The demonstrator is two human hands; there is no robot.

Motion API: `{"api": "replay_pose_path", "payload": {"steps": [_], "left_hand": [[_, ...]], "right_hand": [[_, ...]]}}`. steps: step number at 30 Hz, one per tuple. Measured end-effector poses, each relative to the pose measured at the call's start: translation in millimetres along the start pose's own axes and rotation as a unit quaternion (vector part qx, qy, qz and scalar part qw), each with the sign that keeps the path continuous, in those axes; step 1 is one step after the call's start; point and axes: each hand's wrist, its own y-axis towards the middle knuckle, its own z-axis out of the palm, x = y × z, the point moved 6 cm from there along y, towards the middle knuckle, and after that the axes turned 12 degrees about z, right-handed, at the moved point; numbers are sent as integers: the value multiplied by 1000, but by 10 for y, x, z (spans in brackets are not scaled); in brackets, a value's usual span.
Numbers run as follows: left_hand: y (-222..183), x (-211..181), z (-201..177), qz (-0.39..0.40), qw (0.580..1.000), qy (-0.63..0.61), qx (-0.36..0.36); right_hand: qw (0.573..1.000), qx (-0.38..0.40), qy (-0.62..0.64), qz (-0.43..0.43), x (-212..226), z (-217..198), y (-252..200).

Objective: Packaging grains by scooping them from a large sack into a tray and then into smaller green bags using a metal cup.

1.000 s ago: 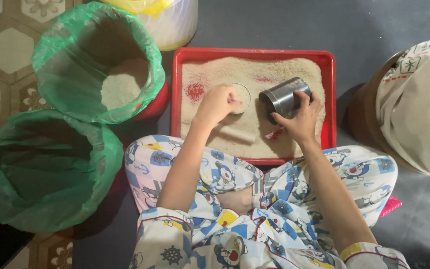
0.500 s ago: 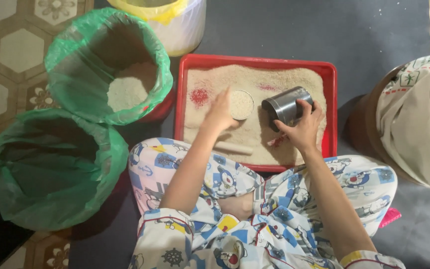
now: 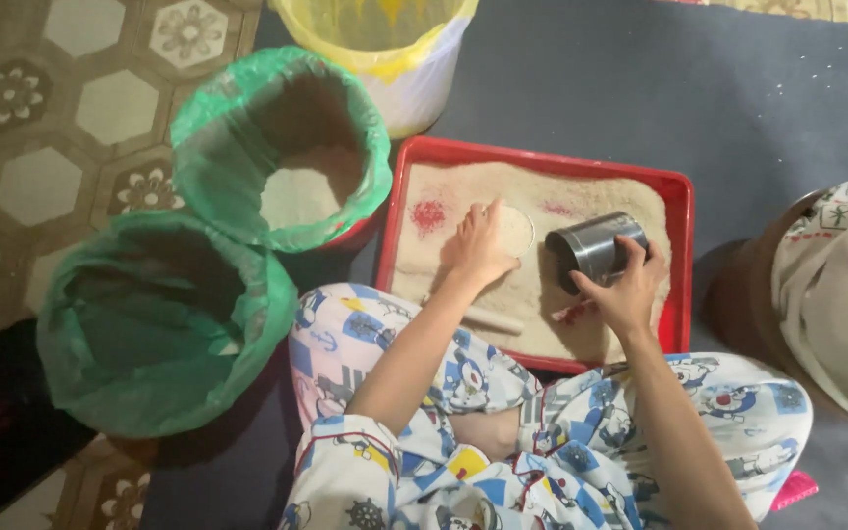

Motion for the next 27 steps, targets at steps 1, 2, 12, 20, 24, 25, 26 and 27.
{"api": "replay_pose_path", "payload": {"steps": [1, 2, 12, 20, 24, 25, 26, 27], "left_hand": [[-28, -26, -55, -3, 1000, -1, -2], [-54, -63, -139, 3, 999, -35, -32], [-181, -383, -762, 154, 895, -252, -334], [-395, -575, -1305, 173, 818, -311, -453], [-474, -531, -1581, 157, 776, -344, -505], [-480, -504, -1637, 159, 775, -344, -507], [-506, -434, -1693, 127, 763, -348, -530], [-521, -369, -1760, 98, 750, -351, -553]], "right_hand": [[1000, 3, -1, -2, -5, 6, -5], [1000, -3, 0, -4, -7, 2, -8], [1000, -14, 0, -20, 100, -75, -36], [999, -25, -4, -42, 39, -50, -34], [998, -29, -3, -51, 66, -70, -23], [998, -30, -3, -54, 62, -68, -36], [998, -34, -4, -49, 51, -70, -45], [998, -39, -4, -46, 50, -66, -33]]}}
